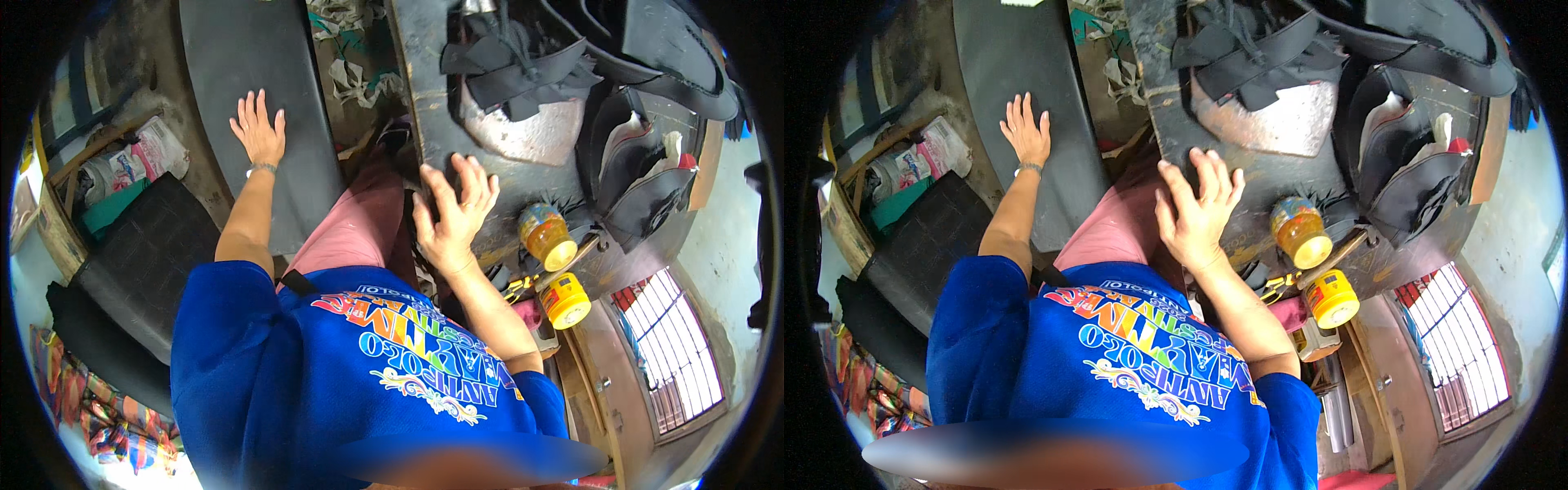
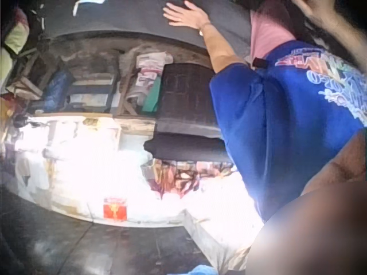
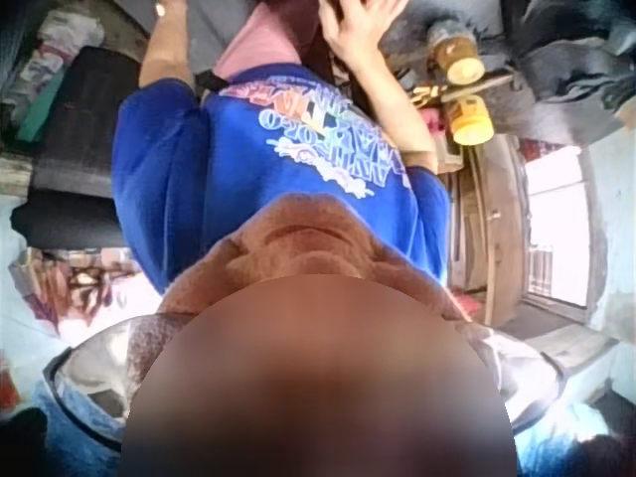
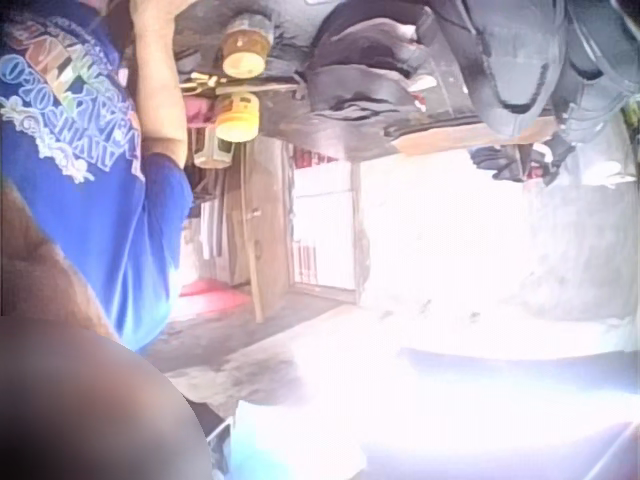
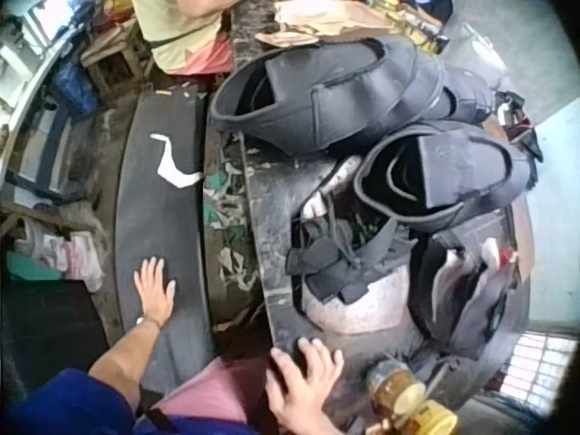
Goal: The person assembles a black sandal by attaching straps and laces to the sole on a workbench. They repeatedly adjust and secure the components, then place the finished sandal with others on the table.
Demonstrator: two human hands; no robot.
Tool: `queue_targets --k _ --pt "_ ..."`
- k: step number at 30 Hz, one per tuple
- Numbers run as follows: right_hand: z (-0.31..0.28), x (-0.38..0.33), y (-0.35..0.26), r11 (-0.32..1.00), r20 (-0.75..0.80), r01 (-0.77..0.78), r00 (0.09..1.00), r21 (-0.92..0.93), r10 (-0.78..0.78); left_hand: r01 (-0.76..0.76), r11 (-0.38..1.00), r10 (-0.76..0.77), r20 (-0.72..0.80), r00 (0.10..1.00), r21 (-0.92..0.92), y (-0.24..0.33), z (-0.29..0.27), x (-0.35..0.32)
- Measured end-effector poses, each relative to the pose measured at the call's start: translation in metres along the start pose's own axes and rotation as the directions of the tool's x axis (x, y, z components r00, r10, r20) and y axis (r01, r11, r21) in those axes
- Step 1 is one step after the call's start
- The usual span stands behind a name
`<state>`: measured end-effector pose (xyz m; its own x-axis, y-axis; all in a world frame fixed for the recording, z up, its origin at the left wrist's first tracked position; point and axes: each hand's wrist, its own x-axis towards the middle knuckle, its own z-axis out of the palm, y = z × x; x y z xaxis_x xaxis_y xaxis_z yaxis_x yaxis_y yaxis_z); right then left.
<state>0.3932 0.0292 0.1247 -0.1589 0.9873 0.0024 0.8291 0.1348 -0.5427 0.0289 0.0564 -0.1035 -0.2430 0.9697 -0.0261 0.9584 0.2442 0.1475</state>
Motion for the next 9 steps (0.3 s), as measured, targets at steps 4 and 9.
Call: queue_targets --k 4,9 --pt "0.0006 0.0027 -0.0013 0.998 -0.021 -0.012 1.000 -0.063 0.010 -0.039 0.998 0.036 -0.062 0.997 -0.058 -0.0074 0.0084 -0.0046" --pt "0.0041 0.0035 0.0015 0.993 -0.071 0.038 0.996 -0.114 -0.046 -0.065 0.992 0.052 -0.111 0.992 -0.111 -0.0075 0.0110 0.0013"
